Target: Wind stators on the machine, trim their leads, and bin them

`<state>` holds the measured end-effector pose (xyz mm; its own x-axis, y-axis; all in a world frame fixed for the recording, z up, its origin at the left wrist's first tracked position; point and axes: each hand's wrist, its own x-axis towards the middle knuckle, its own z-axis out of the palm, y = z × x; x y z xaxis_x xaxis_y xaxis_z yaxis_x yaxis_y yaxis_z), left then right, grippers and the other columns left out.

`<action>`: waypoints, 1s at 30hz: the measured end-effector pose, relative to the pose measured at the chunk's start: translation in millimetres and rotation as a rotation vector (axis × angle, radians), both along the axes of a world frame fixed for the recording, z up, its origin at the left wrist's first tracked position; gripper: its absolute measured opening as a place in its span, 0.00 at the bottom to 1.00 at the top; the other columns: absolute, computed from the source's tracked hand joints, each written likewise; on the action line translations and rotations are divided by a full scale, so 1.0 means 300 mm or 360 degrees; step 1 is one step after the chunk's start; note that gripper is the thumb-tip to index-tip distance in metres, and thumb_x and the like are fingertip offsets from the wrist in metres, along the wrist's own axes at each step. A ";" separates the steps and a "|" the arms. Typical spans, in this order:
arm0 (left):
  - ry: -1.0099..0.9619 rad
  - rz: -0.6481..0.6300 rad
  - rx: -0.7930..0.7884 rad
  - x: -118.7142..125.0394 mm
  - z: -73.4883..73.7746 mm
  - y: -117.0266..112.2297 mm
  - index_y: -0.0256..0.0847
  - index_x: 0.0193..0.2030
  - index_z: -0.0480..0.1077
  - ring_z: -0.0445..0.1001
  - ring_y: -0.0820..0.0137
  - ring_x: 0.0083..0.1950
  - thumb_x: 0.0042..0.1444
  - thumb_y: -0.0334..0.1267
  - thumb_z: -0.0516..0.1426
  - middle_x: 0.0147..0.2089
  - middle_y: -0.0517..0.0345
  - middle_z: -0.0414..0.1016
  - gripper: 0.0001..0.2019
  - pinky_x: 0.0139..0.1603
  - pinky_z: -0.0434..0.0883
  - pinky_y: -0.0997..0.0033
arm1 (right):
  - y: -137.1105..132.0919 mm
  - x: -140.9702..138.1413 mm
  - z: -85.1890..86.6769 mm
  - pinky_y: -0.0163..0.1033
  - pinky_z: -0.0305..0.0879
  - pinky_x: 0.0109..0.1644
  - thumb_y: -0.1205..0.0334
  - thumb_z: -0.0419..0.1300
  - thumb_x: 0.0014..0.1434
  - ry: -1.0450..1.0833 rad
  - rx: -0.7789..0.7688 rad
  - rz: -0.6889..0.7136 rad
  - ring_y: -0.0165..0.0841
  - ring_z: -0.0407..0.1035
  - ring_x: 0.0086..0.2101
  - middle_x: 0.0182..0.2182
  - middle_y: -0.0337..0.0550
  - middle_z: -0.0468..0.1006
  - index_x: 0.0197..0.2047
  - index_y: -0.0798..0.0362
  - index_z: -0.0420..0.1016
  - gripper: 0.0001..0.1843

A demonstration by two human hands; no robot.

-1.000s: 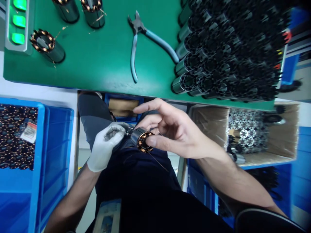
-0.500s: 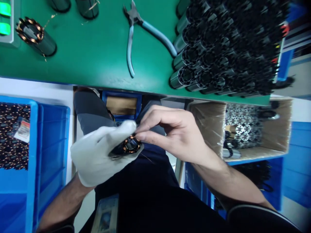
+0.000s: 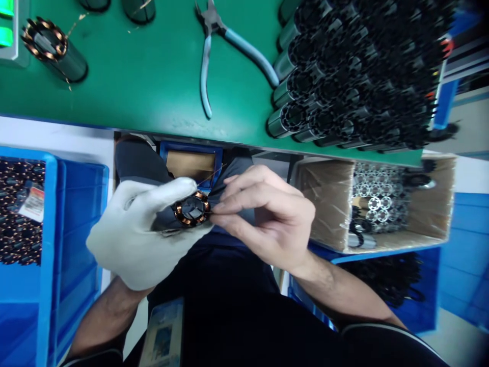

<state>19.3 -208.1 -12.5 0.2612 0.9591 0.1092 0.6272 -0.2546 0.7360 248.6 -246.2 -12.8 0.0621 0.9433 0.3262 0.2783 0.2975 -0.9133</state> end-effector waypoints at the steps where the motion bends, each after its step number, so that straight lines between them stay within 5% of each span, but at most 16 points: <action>1: 0.0048 0.0036 0.0131 0.016 0.006 0.001 0.65 0.62 0.85 0.81 0.62 0.43 0.58 0.59 0.80 0.51 0.60 0.83 0.26 0.36 0.68 0.57 | 0.003 0.007 0.004 0.51 0.83 0.56 0.64 0.80 0.67 -0.0027 -0.0012 0.0019 0.38 0.81 0.38 0.38 0.41 0.89 0.43 0.45 0.91 0.05; 5: -0.0083 -0.0044 0.0301 0.083 0.001 0.019 0.53 0.55 0.81 0.79 0.60 0.49 0.60 0.58 0.78 0.50 0.56 0.78 0.24 0.48 0.76 0.58 | 0.009 0.030 0.010 0.52 0.83 0.54 0.59 0.82 0.66 -0.0015 -0.0066 -0.0039 0.40 0.82 0.38 0.36 0.43 0.88 0.42 0.45 0.92 0.05; 8: -0.0298 -0.0207 0.0454 0.114 -0.020 0.037 0.47 0.50 0.74 0.76 0.58 0.51 0.61 0.50 0.75 0.49 0.54 0.74 0.20 0.53 0.77 0.55 | 0.003 0.007 0.003 0.43 0.84 0.46 0.54 0.82 0.68 0.0339 -0.0271 -0.0201 0.35 0.82 0.36 0.35 0.41 0.88 0.42 0.46 0.91 0.08; 13: -0.0240 -0.0256 0.0561 0.107 -0.030 0.032 0.51 0.50 0.71 0.79 0.56 0.52 0.62 0.41 0.73 0.46 0.55 0.77 0.17 0.55 0.78 0.55 | -0.017 -0.066 -0.019 0.33 0.85 0.43 0.57 0.90 0.52 0.1091 -0.0814 0.0099 0.29 0.83 0.37 0.43 0.39 0.91 0.57 0.45 0.92 0.29; 18: -0.0032 -0.0257 0.0752 0.089 -0.049 0.013 0.50 0.54 0.73 0.81 0.58 0.51 0.62 0.39 0.71 0.51 0.52 0.79 0.17 0.55 0.79 0.56 | -0.019 -0.093 -0.025 0.32 0.84 0.43 0.61 0.88 0.57 0.1281 -0.0830 0.0012 0.28 0.83 0.38 0.39 0.37 0.91 0.43 0.44 0.95 0.12; 22: 0.0142 -0.0294 0.0767 0.091 -0.028 -0.003 0.51 0.56 0.74 0.82 0.62 0.51 0.63 0.35 0.69 0.52 0.55 0.81 0.17 0.52 0.80 0.61 | 0.003 -0.046 -0.010 0.33 0.82 0.41 0.59 0.85 0.63 0.1055 -0.0837 0.0120 0.30 0.83 0.36 0.36 0.38 0.89 0.40 0.48 0.92 0.08; 24: 0.0091 -0.0274 0.0623 0.095 -0.008 -0.003 0.52 0.55 0.77 0.84 0.63 0.52 0.61 0.35 0.71 0.54 0.56 0.81 0.17 0.49 0.80 0.64 | 0.024 0.002 0.007 0.34 0.82 0.42 0.58 0.83 0.66 0.0728 -0.0734 0.0244 0.31 0.83 0.39 0.40 0.40 0.88 0.41 0.49 0.91 0.08; 27: -0.0249 -0.0314 -0.0155 0.098 -0.006 0.023 0.49 0.47 0.80 0.85 0.64 0.45 0.65 0.43 0.68 0.48 0.55 0.83 0.06 0.42 0.81 0.65 | 0.056 0.082 0.050 0.45 0.85 0.59 0.59 0.79 0.71 0.0020 -0.0333 0.0468 0.39 0.84 0.53 0.50 0.47 0.87 0.43 0.50 0.89 0.06; 30: -0.0578 -0.0526 -0.1192 0.073 -0.052 0.051 0.44 0.41 0.78 0.77 0.63 0.26 0.78 0.62 0.51 0.30 0.53 0.78 0.27 0.25 0.76 0.63 | 0.062 0.140 0.094 0.53 0.80 0.73 0.64 0.72 0.75 -0.0459 -0.0124 0.0705 0.45 0.81 0.66 0.63 0.51 0.86 0.45 0.49 0.85 0.03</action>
<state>41.1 -192.7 -27.9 0.6080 0.6939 -0.3858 0.3032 0.2462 0.9206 290.6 -227.6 15.4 -0.4293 0.8809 0.1993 0.3842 0.3778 -0.8424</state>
